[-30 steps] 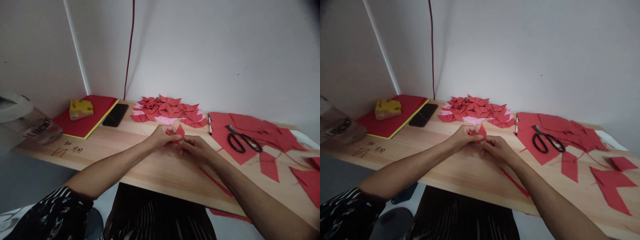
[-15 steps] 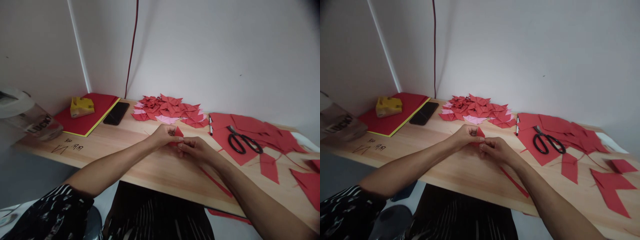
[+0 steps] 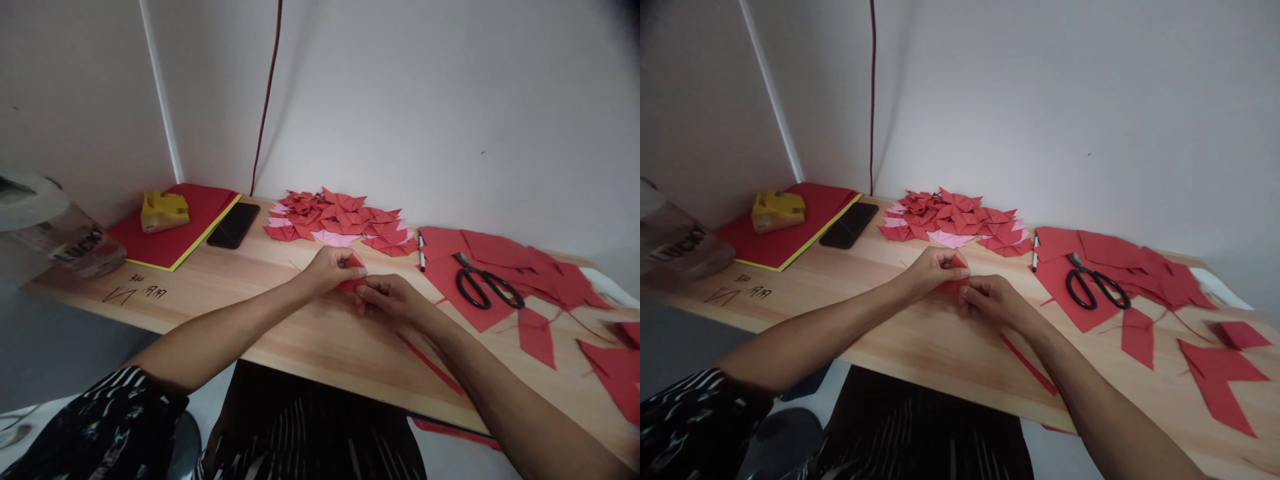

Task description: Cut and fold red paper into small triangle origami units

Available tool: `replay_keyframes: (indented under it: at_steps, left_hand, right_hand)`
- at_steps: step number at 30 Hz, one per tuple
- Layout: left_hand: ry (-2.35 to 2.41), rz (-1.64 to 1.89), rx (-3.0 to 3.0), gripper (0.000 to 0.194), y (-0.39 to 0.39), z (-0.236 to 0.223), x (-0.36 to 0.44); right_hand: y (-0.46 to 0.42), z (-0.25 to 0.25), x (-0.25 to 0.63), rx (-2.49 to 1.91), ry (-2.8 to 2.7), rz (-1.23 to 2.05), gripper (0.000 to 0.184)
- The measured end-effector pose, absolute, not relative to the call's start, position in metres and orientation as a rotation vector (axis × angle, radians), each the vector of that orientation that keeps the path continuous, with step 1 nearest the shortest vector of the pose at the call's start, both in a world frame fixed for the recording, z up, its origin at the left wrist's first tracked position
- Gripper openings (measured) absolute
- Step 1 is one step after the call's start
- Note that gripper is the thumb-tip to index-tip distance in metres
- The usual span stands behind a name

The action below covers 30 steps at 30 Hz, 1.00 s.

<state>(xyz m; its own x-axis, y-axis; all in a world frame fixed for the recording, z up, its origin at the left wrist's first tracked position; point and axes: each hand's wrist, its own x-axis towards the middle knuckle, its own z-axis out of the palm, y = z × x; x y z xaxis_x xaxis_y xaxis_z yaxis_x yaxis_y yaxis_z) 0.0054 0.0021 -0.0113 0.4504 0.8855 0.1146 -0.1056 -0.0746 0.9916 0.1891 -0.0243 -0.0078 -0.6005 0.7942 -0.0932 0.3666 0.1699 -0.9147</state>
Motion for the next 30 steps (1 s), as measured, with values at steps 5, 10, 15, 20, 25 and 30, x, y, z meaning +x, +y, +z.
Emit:
replay_keyframes:
  at_steps: [5,10,15,20,25,30]
  left_hand:
    - [0.74,0.888,1.275,0.045,0.006,-0.007,0.001]
    - [0.785,0.771,1.302,0.039,0.013,-0.008,-0.005]
    - [0.807,0.853,1.407,0.029,0.012,-0.011,-0.004]
    - [0.786,0.904,1.434,0.029,0.012,-0.01,-0.002]
    - [0.776,0.88,1.182,0.043,0.015,-0.016,-0.001]
    - [0.758,0.849,1.153,0.042,0.013,-0.017,-0.002]
  right_hand:
    - [-0.021,-0.014,0.192,-1.129,-1.944,1.391,0.041]
    - [-0.019,-0.019,0.193,-1.18,-1.826,1.369,0.042]
    - [-0.019,-0.021,0.192,-1.209,-1.781,1.387,0.041]
    - [-0.018,-0.022,0.19,-1.244,-1.716,1.393,0.042]
    - [-0.016,-0.026,0.189,-1.264,-1.652,1.337,0.043]
    - [-0.013,-0.032,0.191,-1.248,-1.658,1.311,0.044]
